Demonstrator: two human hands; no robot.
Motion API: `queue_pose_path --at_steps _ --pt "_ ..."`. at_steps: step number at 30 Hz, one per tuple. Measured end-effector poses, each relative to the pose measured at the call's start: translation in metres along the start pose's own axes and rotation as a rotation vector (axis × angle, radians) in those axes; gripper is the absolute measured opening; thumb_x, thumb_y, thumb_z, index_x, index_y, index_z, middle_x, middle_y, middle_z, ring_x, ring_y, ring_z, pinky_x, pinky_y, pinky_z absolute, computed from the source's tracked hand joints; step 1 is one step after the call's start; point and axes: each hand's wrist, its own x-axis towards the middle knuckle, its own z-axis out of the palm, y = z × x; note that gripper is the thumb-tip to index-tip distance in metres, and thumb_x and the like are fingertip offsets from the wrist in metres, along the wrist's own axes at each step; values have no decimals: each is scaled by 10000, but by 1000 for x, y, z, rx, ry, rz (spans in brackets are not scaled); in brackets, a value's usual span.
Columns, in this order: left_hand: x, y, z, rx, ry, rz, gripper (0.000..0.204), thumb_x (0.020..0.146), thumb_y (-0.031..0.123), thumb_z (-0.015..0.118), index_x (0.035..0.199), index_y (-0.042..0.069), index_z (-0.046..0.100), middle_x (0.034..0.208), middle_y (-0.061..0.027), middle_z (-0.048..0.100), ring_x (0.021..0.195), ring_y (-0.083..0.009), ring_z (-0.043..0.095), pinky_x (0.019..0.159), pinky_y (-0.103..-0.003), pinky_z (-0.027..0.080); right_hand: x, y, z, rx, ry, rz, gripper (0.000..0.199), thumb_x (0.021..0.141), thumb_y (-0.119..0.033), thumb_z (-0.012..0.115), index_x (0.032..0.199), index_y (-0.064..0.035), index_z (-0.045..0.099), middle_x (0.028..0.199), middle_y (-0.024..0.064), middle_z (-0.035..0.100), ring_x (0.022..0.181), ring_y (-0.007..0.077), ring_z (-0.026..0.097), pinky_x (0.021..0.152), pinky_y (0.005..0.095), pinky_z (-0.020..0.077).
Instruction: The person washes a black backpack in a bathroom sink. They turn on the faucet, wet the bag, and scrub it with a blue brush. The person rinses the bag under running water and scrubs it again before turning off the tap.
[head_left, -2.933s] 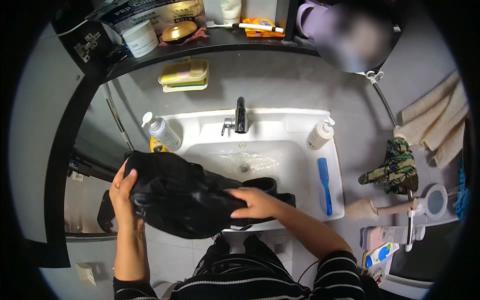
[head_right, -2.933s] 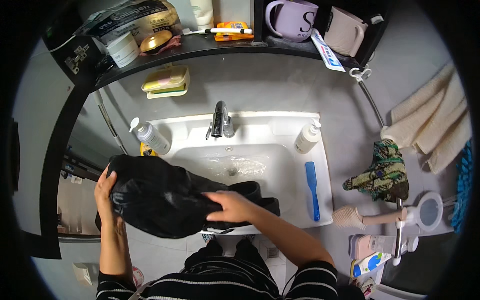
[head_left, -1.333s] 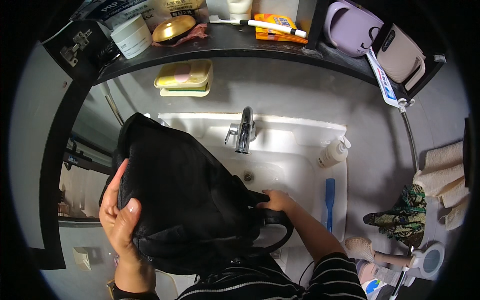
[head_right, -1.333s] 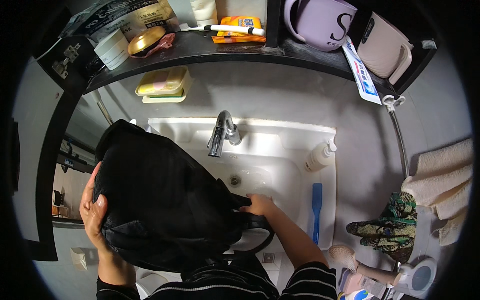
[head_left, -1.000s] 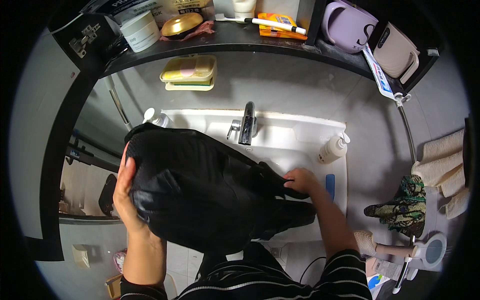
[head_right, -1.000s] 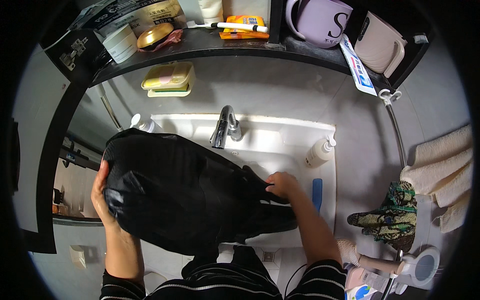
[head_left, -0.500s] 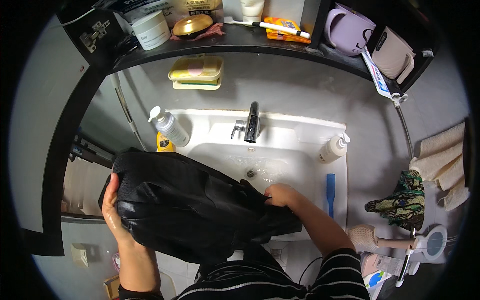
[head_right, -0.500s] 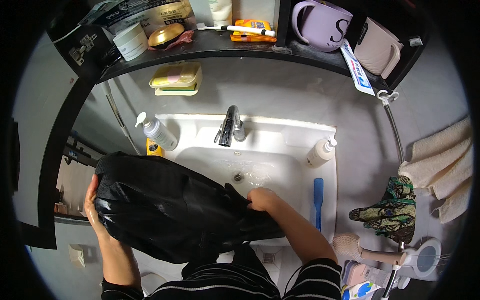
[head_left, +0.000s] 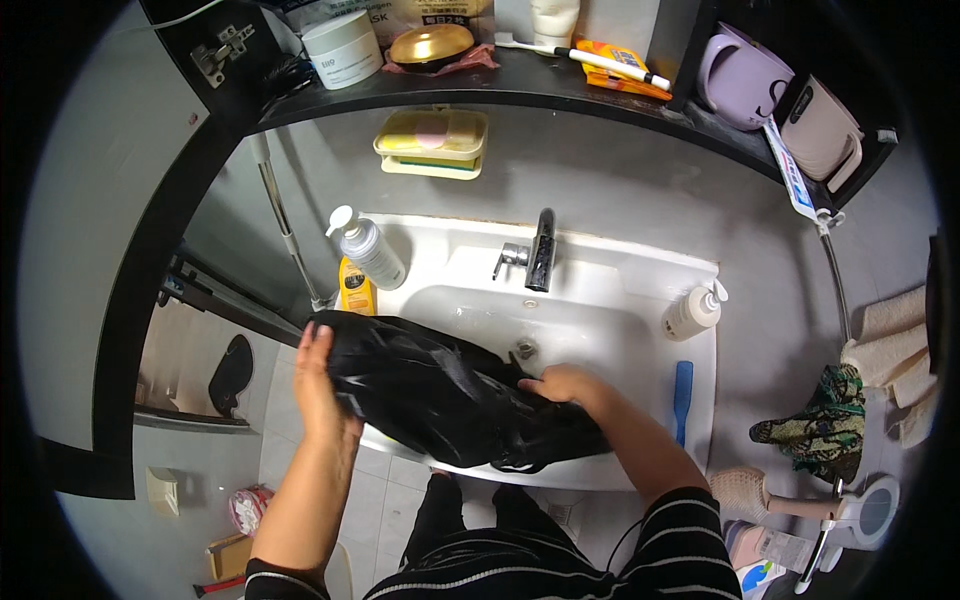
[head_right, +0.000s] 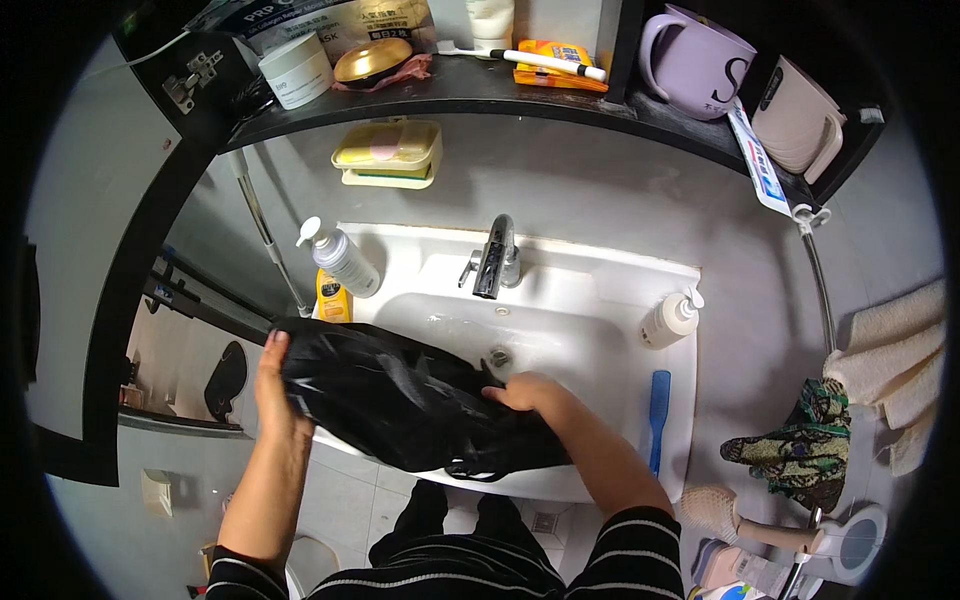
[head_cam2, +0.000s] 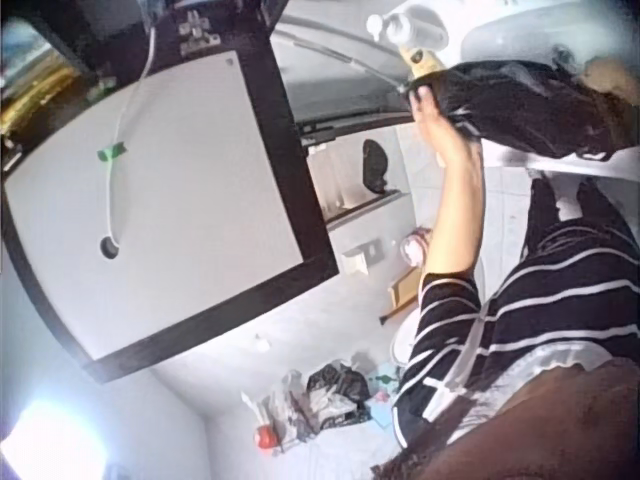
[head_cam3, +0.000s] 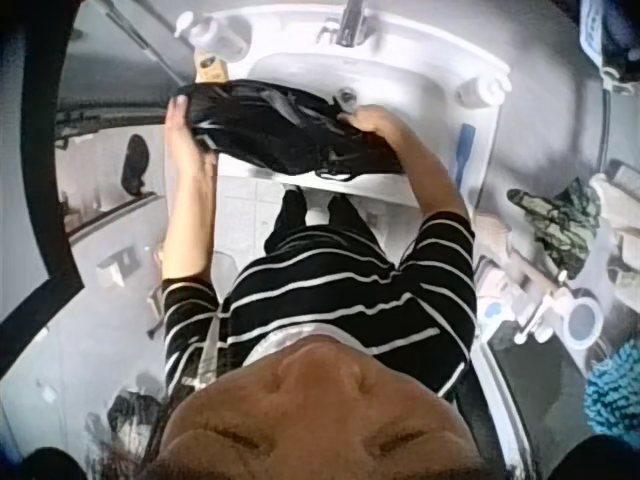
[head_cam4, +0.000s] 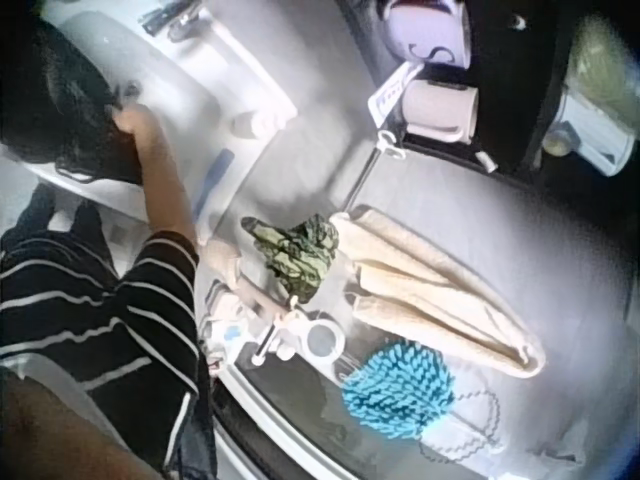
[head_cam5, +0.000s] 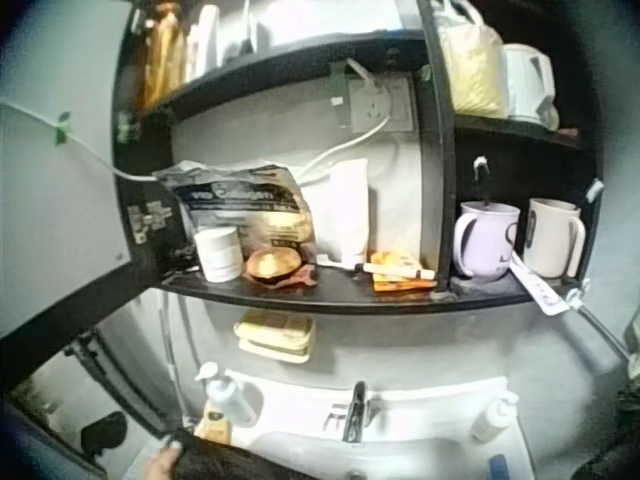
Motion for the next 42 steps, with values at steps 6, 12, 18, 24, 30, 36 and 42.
queue_pose_path --at_steps 6,12,18,24,30,36,42 --pt "-14 -40 -23 62 -123 7 479 932 80 553 1367 8 365 1210 -133 562 1038 -198 595 877 -300 508 28 -5 -51 99 330 -140 634 901 -447 549 1366 -31 434 1346 228 485 1243 364 472 1026 431 374" --pt "-15 -42 -18 30 -70 3 405 916 91 558 1306 41 462 1162 -122 609 994 -209 632 846 -322 543 92 -78 -68 854 469 -299 790 892 -258 555 1490 -15 99 1523 244 191 1421 358 182 1136 357 193" --pt "-17 -34 -16 7 -97 -53 457 917 95 581 1334 29 406 1189 -118 576 1024 -202 606 868 -308 523 54 -72 -77 1230 86 -399 778 917 -379 575 1478 -23 171 1511 213 246 1401 332 241 1121 421 241" --pt "-12 -32 36 -18 -119 -129 614 906 264 637 1400 70 328 1264 -128 515 1123 -213 541 944 -336 460 -11 -17 -60 1418 -286 -573 737 907 -451 591 1440 -38 292 1464 147 350 1341 216 346 1103 352 272" --pt "12 -42 75 259 -478 -34 1065 789 99 741 1504 89 -48 1430 -206 334 1258 -261 422 1054 -350 340 -91 -33 -37 1033 119 -890 1001 701 -186 813 1479 -28 204 1416 107 393 1312 197 365 1104 344 262" --pt "64 -38 74 1058 -608 244 851 780 307 762 1435 5 311 1059 -179 666 970 -235 648 878 -316 496 -33 -21 -21 723 814 -369 574 735 -102 730 1253 -45 491 1070 222 630 1048 396 585 897 423 459" --pt "43 7 104 1813 -500 516 827 664 590 738 1294 91 543 1072 -205 648 1011 -347 621 861 -401 501 -1 -10 -44 656 880 -226 295 740 -23 667 1031 -38 624 951 222 649 953 425 591 817 463 477"
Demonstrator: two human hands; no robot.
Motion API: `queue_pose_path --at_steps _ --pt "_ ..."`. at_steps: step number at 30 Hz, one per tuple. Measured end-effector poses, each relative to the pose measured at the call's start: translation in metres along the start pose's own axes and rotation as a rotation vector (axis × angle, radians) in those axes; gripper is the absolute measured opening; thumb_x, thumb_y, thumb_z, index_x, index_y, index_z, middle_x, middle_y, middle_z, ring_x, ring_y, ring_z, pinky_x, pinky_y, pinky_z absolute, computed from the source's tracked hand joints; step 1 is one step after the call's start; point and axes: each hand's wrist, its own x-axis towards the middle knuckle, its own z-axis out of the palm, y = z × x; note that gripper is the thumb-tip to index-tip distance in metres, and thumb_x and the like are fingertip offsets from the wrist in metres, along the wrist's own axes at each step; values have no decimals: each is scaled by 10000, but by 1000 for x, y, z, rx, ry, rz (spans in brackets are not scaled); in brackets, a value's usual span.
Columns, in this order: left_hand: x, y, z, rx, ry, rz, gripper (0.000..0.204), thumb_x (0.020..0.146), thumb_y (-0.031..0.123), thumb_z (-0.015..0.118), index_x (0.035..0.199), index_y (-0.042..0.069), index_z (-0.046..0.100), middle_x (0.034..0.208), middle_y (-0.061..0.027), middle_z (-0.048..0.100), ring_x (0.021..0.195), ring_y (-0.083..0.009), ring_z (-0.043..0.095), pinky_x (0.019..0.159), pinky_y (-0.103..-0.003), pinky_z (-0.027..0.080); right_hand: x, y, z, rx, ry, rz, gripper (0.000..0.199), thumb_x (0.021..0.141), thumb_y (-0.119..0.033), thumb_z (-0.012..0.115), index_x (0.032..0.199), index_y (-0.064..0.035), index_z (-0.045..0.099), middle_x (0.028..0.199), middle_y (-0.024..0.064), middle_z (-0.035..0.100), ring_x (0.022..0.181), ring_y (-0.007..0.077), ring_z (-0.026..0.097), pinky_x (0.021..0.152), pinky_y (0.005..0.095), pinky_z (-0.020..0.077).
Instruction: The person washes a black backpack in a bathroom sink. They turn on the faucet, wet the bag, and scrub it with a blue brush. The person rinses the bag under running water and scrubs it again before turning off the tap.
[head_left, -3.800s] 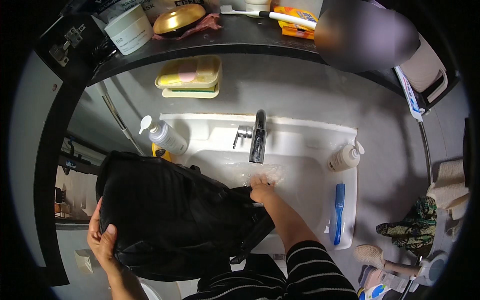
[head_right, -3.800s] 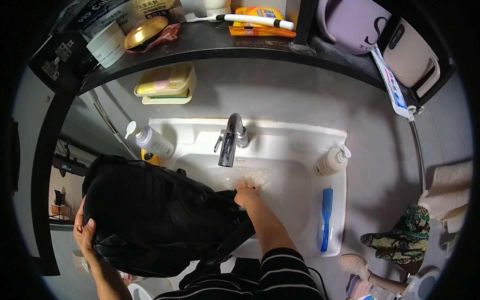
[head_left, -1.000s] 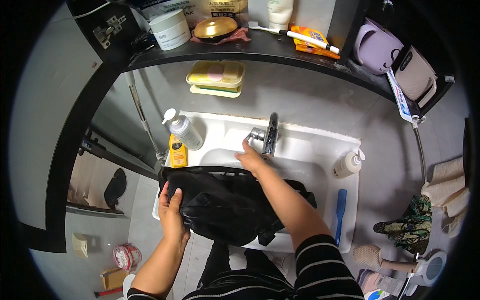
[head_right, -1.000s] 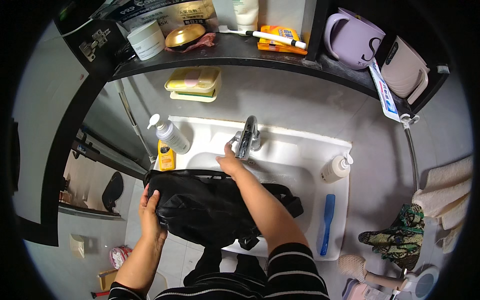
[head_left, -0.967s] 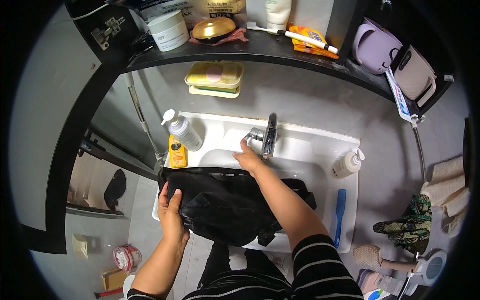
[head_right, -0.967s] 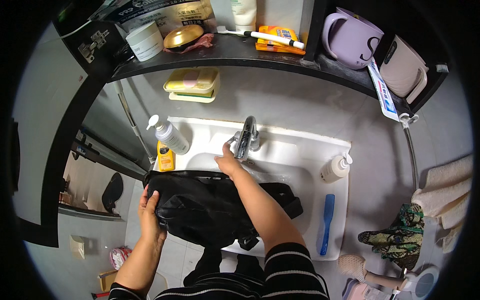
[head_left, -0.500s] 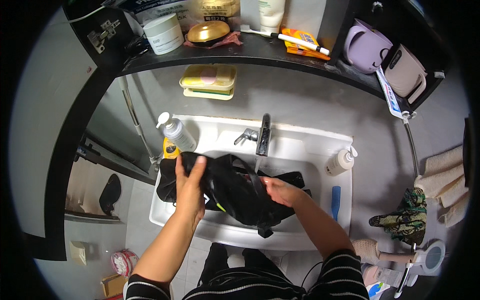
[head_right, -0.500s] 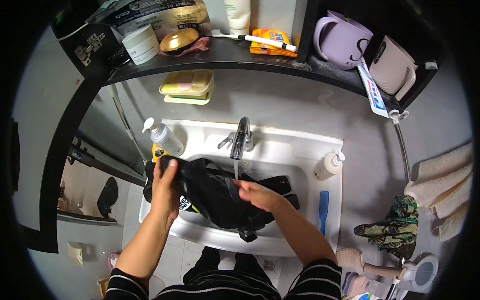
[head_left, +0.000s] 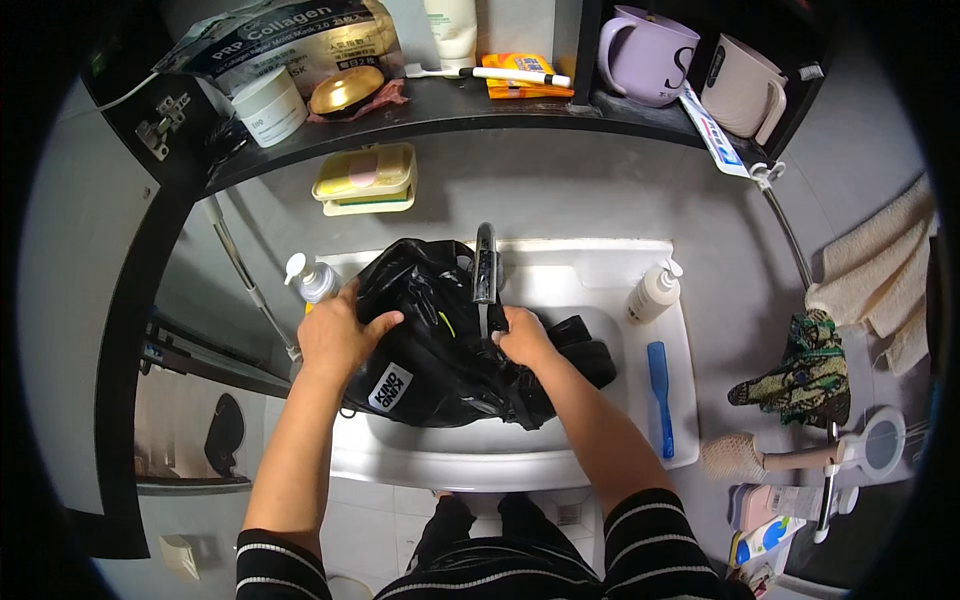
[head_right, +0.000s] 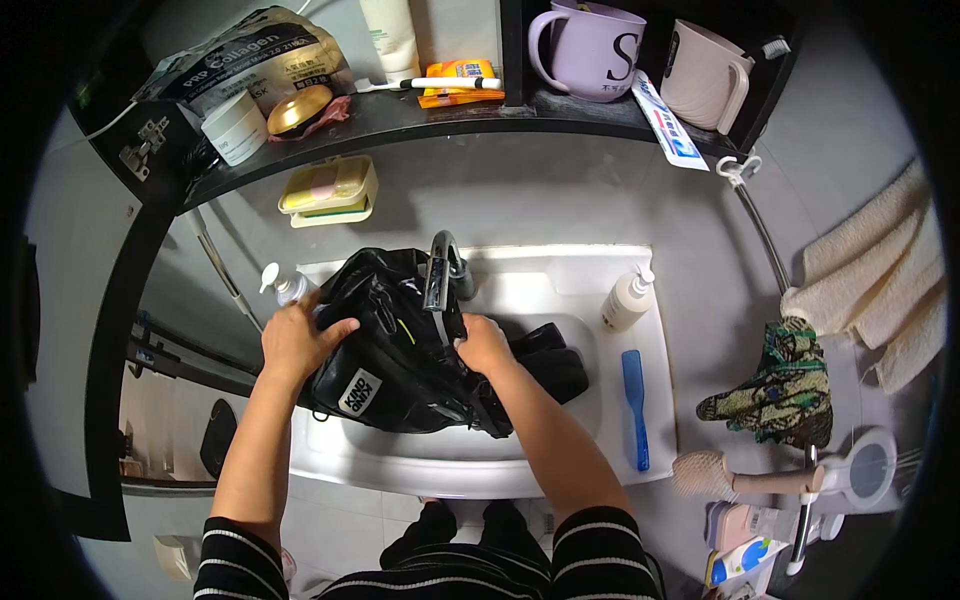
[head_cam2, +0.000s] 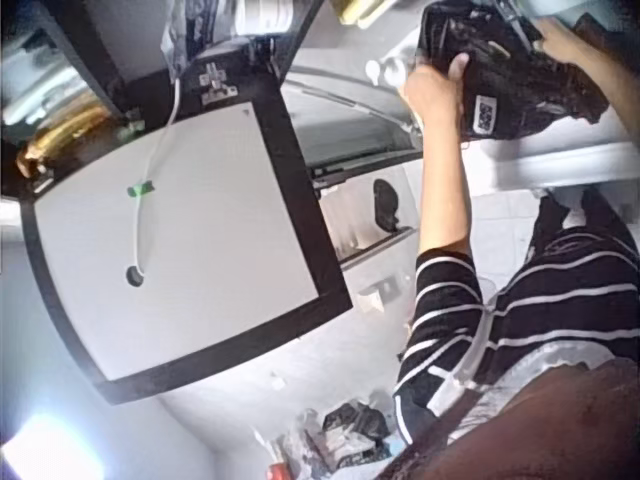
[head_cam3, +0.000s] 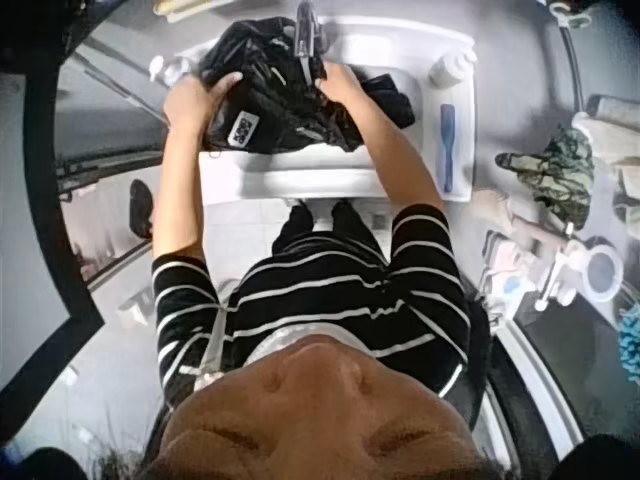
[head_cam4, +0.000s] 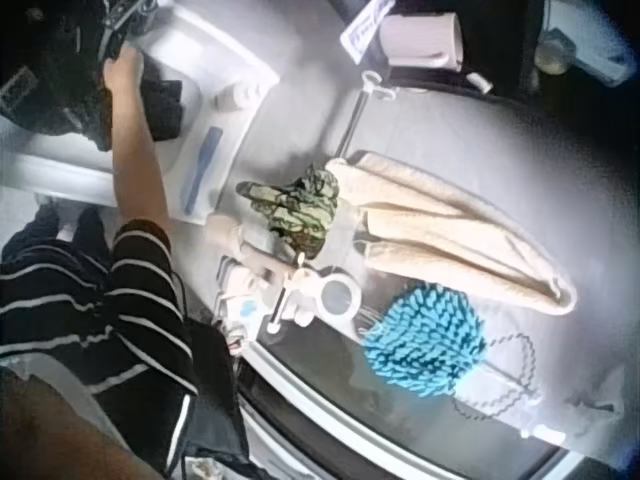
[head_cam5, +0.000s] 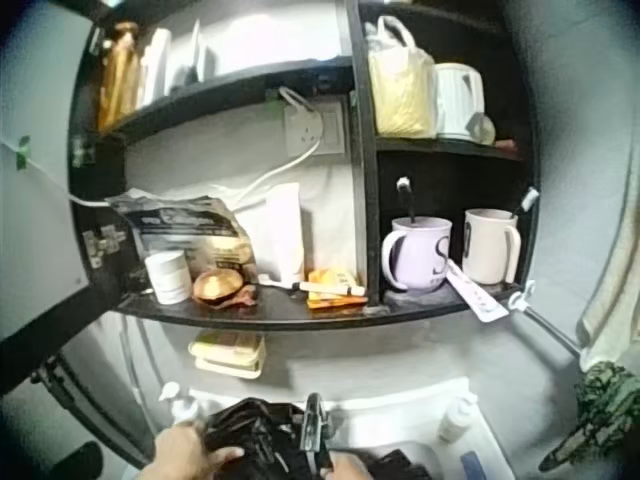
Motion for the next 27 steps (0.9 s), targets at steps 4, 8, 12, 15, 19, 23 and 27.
queue_pose_path --at_steps 4,8,12,15,19,23,27 --pt "19 -17 22 54 384 586 975 586 626 763 1362 114 469 1296 -218 504 1183 -408 489 1007 -479 383 -3 -11 -7 255 -327 150 270 734 16 673 1003 3 648 848 117 700 845 231 659 758 362 496" --pt "40 8 40 9 141 539 1020 577 609 780 1391 118 410 1250 -210 545 1167 -378 519 999 -484 393 -22 -6 -30 392 -483 263 335 754 27 692 1083 -2 633 945 42 679 849 144 626 794 291 484" --pt "58 16 72 -136 -107 457 833 649 521 775 1293 81 482 1124 -207 621 1061 -349 599 912 -438 469 -29 15 -27 715 -403 297 388 755 -120 764 1102 -2 639 982 64 682 904 153 624 855 315 473" --pt "43 43 86 -144 -98 387 588 700 474 746 1095 61 610 877 -179 684 890 -353 652 796 -426 513 -44 -16 -11 339 13 108 532 801 -363 725 1170 -7 582 1057 141 657 987 240 621 879 351 469" --pt "35 32 87 -311 -66 269 518 699 459 743 996 38 684 749 -144 678 756 -309 669 717 -383 512 -29 -45 23 -102 206 121 752 838 -648 516 1327 -84 430 1205 258 555 1108 425 542 922 469 442" --pt "48 -20 91 -621 83 54 437 751 290 771 999 -54 666 808 -125 694 721 -188 649 678 -309 497 -38 -47 8 -360 -14 -55 748 868 -642 467 1359 -82 407 1133 260 596 1116 393 551 1014 545 328" --pt "25 -56 54 -1287 37 -104 256 821 199 724 882 -40 655 746 -50 646 627 -130 578 598 -269 459 -65 -14 -48 -662 -169 -247 1024 654 -739 631 1354 -18 436 1162 212 599 1154 375 523 1091 606 157"
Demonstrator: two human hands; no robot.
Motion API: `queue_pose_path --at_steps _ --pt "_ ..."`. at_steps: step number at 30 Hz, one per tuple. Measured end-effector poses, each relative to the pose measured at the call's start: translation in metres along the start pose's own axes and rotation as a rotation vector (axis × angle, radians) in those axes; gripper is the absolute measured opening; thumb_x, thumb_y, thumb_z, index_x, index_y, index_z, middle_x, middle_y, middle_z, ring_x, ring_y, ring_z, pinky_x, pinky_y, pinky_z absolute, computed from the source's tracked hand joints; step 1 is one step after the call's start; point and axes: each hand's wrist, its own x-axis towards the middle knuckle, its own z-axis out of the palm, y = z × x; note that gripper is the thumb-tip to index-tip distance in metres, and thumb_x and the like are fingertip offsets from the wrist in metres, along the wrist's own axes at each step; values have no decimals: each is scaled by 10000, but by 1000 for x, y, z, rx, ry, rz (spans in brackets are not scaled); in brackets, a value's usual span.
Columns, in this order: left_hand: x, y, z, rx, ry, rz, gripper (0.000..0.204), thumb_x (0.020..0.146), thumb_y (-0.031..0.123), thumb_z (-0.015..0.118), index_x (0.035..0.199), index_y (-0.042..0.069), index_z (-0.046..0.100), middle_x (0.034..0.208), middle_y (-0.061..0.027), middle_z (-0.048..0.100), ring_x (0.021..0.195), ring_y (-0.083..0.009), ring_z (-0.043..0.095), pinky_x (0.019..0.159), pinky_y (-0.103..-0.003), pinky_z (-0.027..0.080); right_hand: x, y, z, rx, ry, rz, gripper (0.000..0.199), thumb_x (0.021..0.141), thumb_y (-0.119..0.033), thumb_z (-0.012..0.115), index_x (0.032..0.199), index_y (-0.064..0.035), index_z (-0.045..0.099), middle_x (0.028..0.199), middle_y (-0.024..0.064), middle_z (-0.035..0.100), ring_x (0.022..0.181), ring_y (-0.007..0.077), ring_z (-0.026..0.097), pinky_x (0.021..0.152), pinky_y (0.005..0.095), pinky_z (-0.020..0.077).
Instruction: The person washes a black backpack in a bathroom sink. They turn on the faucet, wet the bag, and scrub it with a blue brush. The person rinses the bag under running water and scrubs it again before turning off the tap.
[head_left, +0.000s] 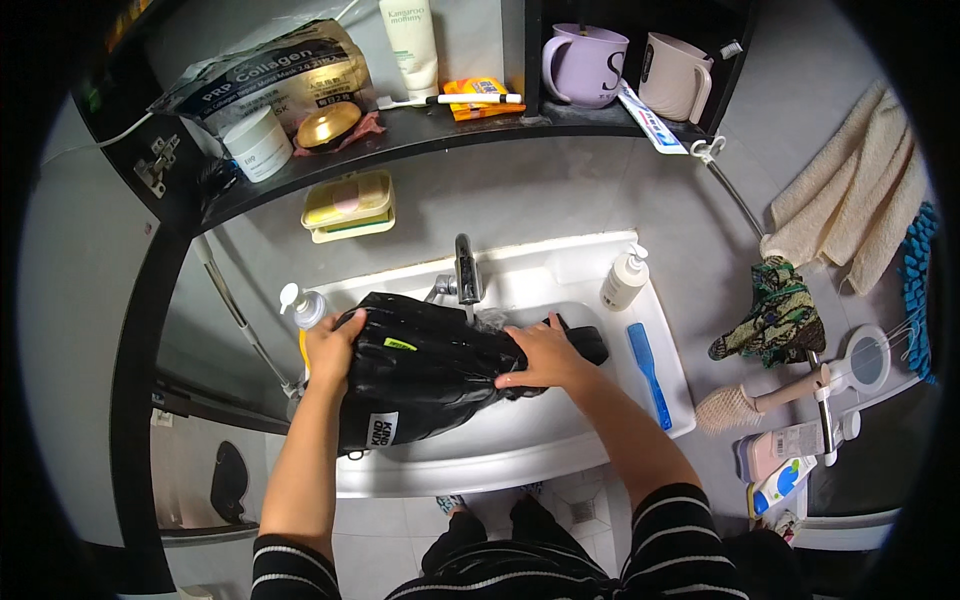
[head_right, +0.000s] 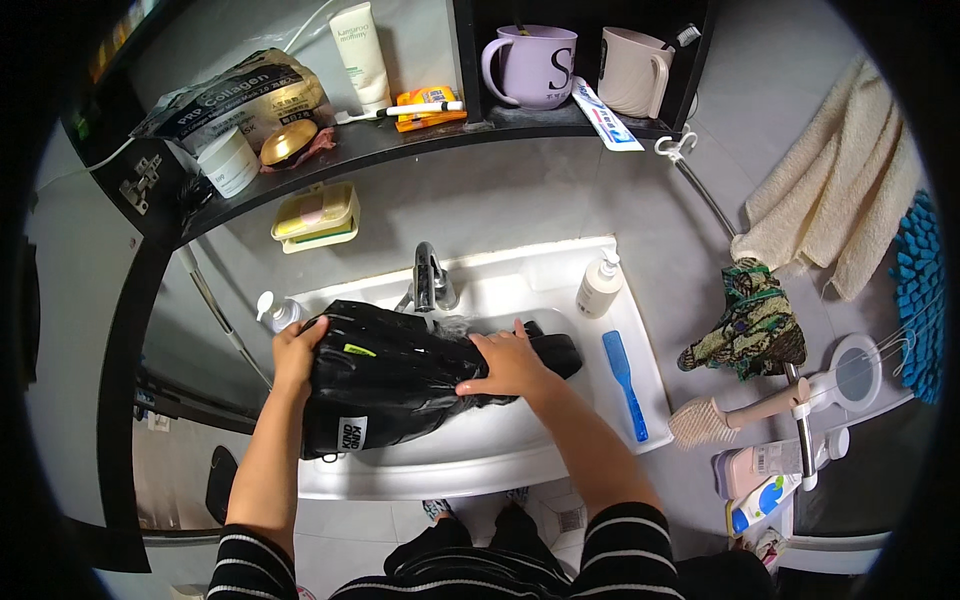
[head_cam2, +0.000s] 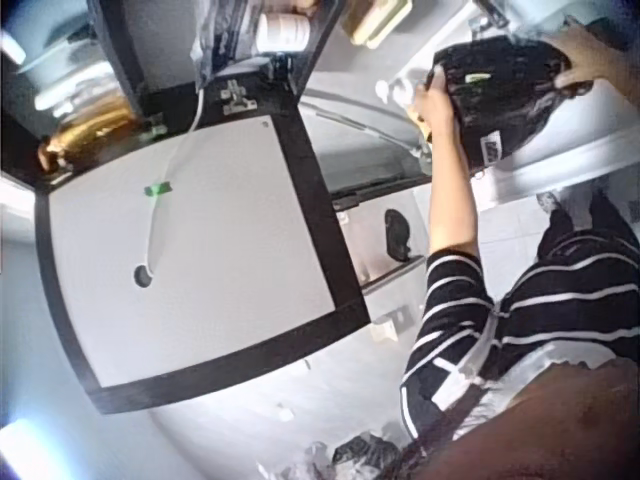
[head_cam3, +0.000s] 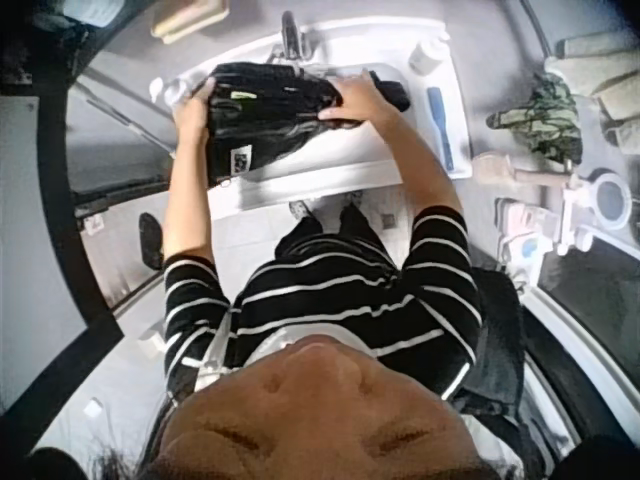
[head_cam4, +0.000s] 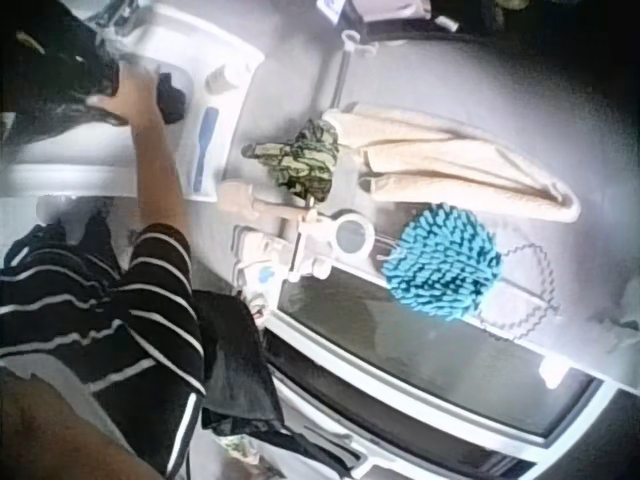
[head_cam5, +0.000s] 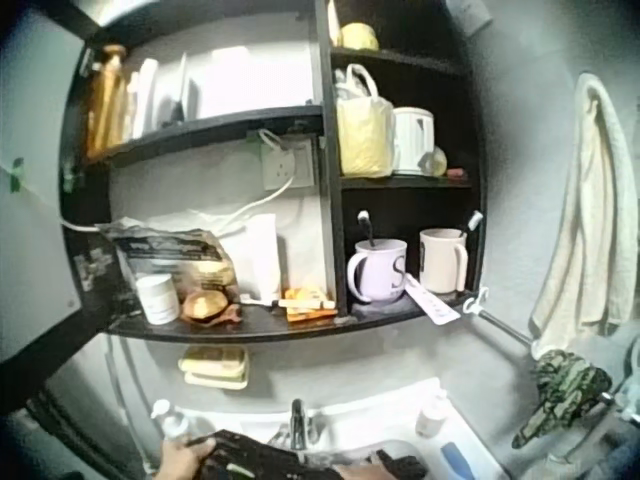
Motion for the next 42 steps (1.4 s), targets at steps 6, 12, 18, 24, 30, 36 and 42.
queue_pose_path --at_steps 6,12,18,24,30,36,42 --pt "-28 26 -16 -325 2 -21 317 838 212 701 1036 -21 618 930 -87 654 799 -158 610 700 -279 474 18 -20 -24 112 43 52 726 683 -622 697 1042 7 635 889 214 663 928 389 618 924 477 428" --pt "-33 44 -49 -333 -64 -115 339 859 222 657 1108 2 589 1000 -113 654 894 -217 638 818 -334 505 39 -15 -49 575 -76 -16 513 681 -477 793 700 11 635 562 96 549 553 195 531 546 348 409" --pt "-17 -7 -39 -172 -177 -246 306 844 201 679 1085 32 595 942 -74 657 847 -177 628 796 -305 499 60 16 -26 489 -106 211 522 679 -513 777 700 -4 663 633 100 602 605 202 571 585 325 440" --pt "-3 -10 4 -64 -96 -121 387 811 86 714 1136 5 520 989 -84 623 847 -161 609 758 -274 505 67 5 -5 39 51 448 477 745 -511 699 924 -70 712 977 138 683 1039 309 598 990 449 356" --pt "-10 -38 20 34 -184 129 379 803 2 696 1137 7 518 977 -72 623 865 -142 587 797 -255 484 -20 58 16 36 958 311 224 809 -167 669 1002 -59 633 1059 140 635 1037 342 567 908 477 414" --pt "-20 -46 38 -44 -240 80 363 819 34 703 1135 -6 530 967 -67 632 856 -130 590 795 -251 483 -180 125 95 -479 317 1171 596 836 -94 558 1395 -105 350 1251 158 526 1182 346 476 973 500 392" --pt "-23 -54 40 -2 -249 33 354 836 84 704 1140 -21 556 972 -73 648 842 -134 603 778 -257 497 -176 84 77 -93 331 1084 562 949 -181 450 1471 -178 243 1128 167 543 946 352 598 790 456 492"
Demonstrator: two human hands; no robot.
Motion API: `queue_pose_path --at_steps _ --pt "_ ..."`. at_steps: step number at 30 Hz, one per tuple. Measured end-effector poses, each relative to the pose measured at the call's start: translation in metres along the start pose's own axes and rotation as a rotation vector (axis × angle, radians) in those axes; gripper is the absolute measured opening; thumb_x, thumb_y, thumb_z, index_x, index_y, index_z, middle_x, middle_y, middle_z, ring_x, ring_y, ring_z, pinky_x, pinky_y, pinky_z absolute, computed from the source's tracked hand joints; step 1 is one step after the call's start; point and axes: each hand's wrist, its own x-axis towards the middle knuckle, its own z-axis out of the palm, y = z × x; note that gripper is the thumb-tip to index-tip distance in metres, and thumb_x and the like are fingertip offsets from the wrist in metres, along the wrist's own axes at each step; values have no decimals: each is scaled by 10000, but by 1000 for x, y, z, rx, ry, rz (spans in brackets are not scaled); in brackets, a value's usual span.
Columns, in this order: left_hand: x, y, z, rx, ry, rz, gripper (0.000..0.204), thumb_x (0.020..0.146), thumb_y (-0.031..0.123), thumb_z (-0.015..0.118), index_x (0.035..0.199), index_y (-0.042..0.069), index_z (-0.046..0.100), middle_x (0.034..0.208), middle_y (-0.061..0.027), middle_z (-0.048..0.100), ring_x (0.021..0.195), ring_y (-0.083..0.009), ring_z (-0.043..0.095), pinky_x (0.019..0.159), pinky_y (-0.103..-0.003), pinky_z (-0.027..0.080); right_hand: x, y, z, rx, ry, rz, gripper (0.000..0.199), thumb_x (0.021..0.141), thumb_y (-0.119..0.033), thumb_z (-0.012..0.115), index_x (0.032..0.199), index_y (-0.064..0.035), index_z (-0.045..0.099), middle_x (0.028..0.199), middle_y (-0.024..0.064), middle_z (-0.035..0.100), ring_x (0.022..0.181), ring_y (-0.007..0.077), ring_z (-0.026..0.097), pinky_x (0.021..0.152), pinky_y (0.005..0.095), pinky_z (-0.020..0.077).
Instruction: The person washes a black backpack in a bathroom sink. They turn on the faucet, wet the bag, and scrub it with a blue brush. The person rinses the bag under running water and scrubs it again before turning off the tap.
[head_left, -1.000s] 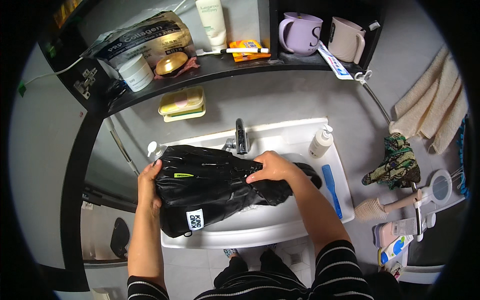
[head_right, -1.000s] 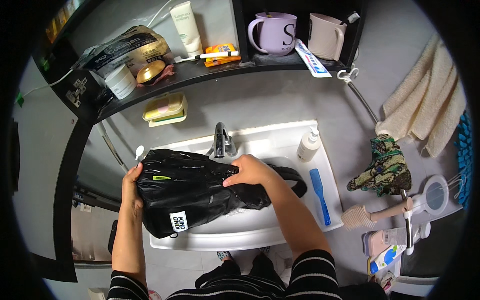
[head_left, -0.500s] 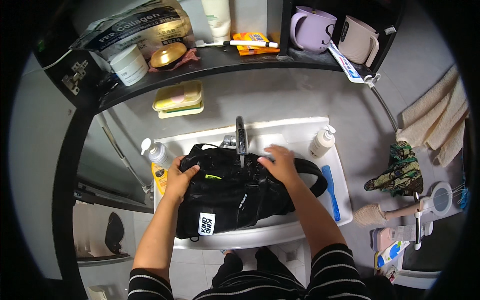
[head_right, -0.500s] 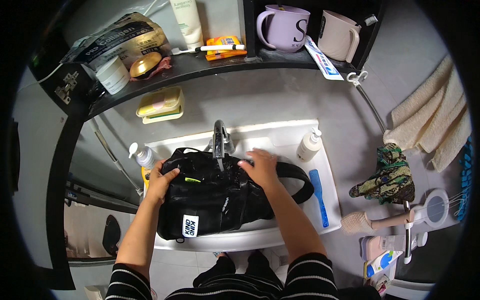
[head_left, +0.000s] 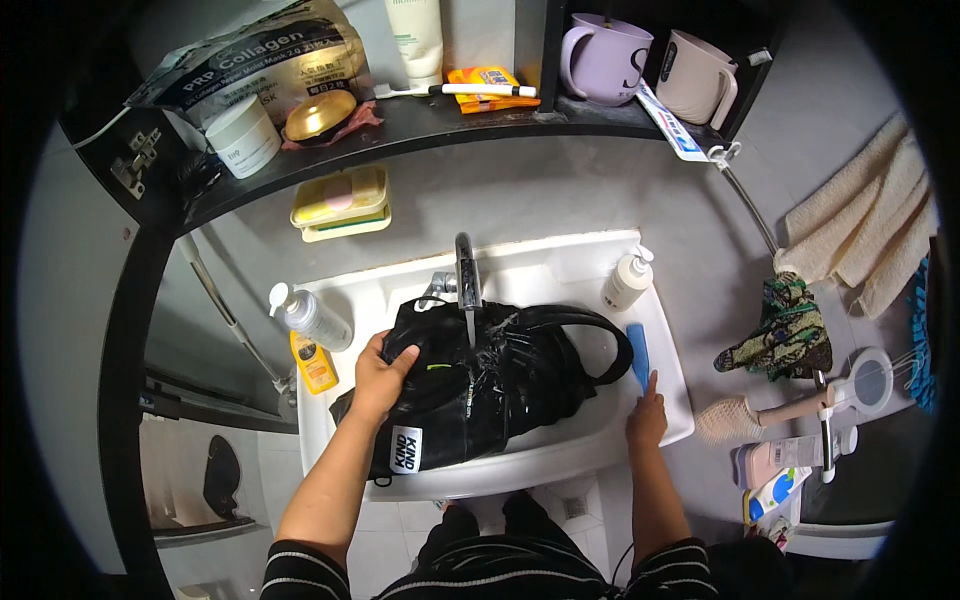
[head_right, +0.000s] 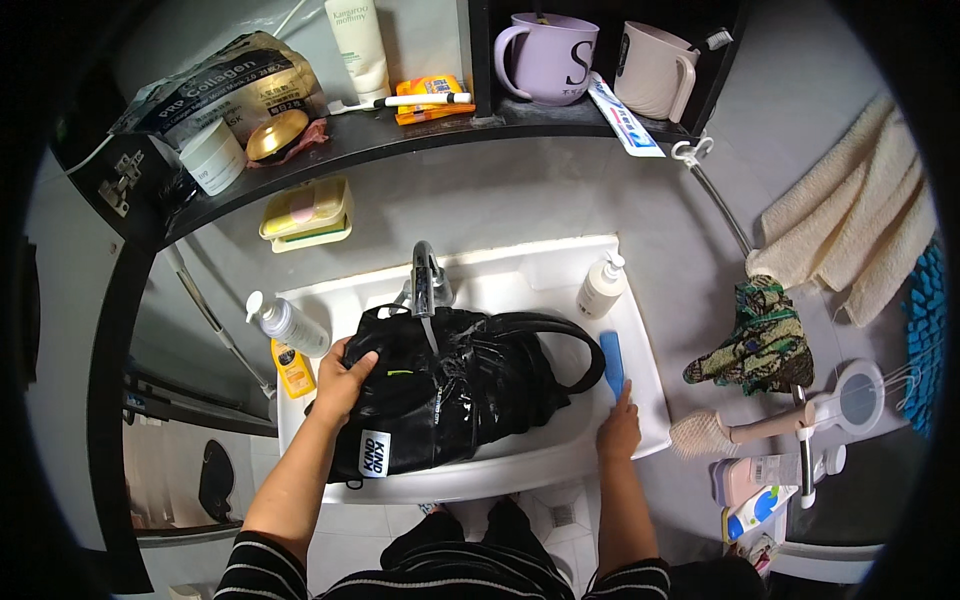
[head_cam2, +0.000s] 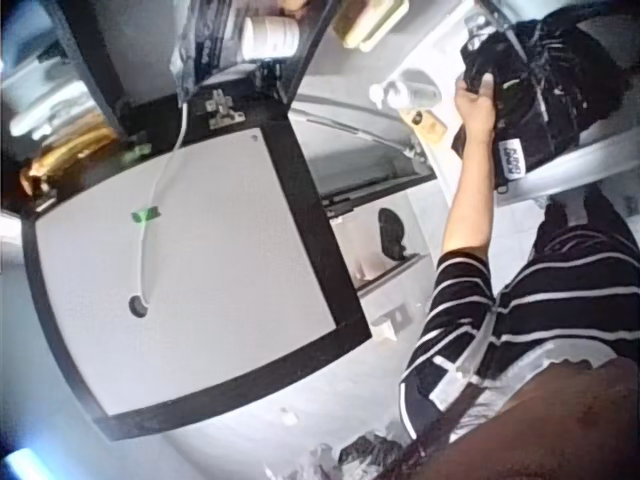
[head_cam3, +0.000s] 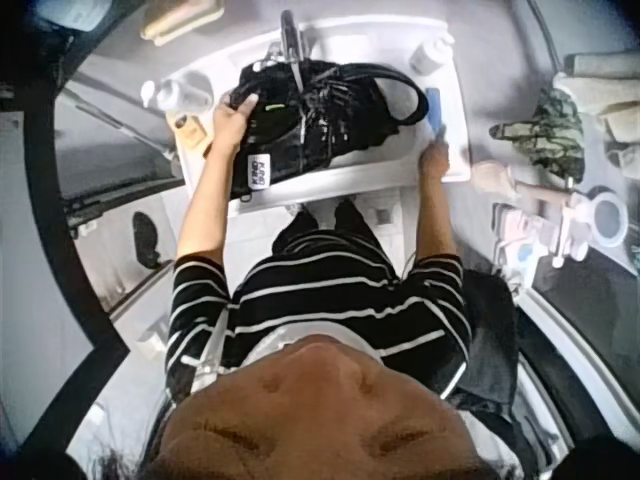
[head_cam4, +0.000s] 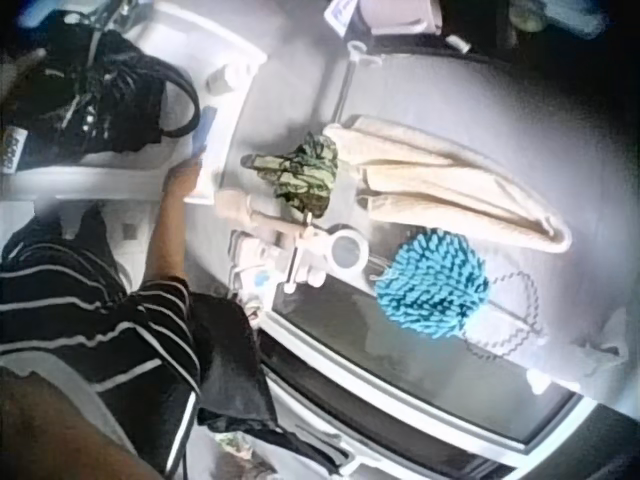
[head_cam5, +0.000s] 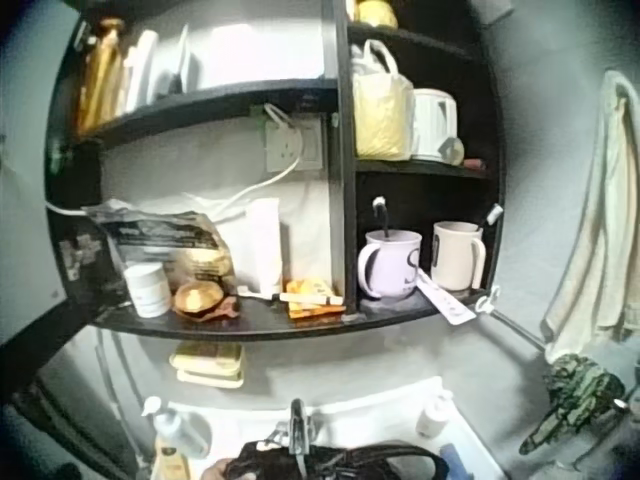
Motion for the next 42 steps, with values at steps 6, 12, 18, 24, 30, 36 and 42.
queue_pose_path --at_steps 6,12,18,24,30,36,42 --pt "-8 -9 13 117 68 26 336 846 141 706 1108 -35 592 934 -85 671 799 -144 613 753 -264 498 -60 -144 5 346 -135 -525 354 974 -187 463 1305 -88 542 1151 183 627 962 340 616 802 411 489" --pt "-24 25 -21 -172 103 -170 196 862 112 671 969 -43 617 843 -108 667 688 -178 634 627 -296 521 -55 -219 -29 274 -173 -439 354 954 -254 467 1298 -225 544 888 219 656 816 393 642 738 506 500" --pt "-48 33 -55 -188 103 -238 190 869 114 653 951 -53 614 824 -123 667 637 -184 633 585 -287 516 -56 -203 -78 283 -213 -548 386 946 -240 482 1330 -263 510 874 209 655 783 402 637 713 501 500" --pt "-47 29 -35 -112 -20 -194 220 864 113 661 995 -53 598 860 -117 671 694 -173 635 634 -275 516 -49 -189 -60 79 -411 -439 372 973 -303 424 1338 -300 497 1035 171 660 937 375 640 842 472 488" --pt "-51 14 -53 -79 -51 -105 384 769 -29 678 1111 -24 502 977 -107 625 839 -170 615 755 -280 513 -69 -206 -125 207 -424 -603 378 983 -254 394 1350 -266 486 1005 148 668 911 362 648 821 475 497" --pt "-50 17 -39 178 -153 -30 504 684 -30 698 1137 -15 476 984 -120 613 858 -201 609 780 -297 510 -62 -181 -70 -4 -492 -516 368 976 -279 408 1331 -263 502 955 191 658 884 396 642 798 499 500" --pt "-20 40 -40 -249 -305 -617 443 824 247 728 1121 -42 572 970 -159 651 799 -248 633 719 -378 525 -84 -186 -110 148 -277 -671 373 962 -261 461 1333 -254 500 821 207 655 744 378 653 681 499 511"
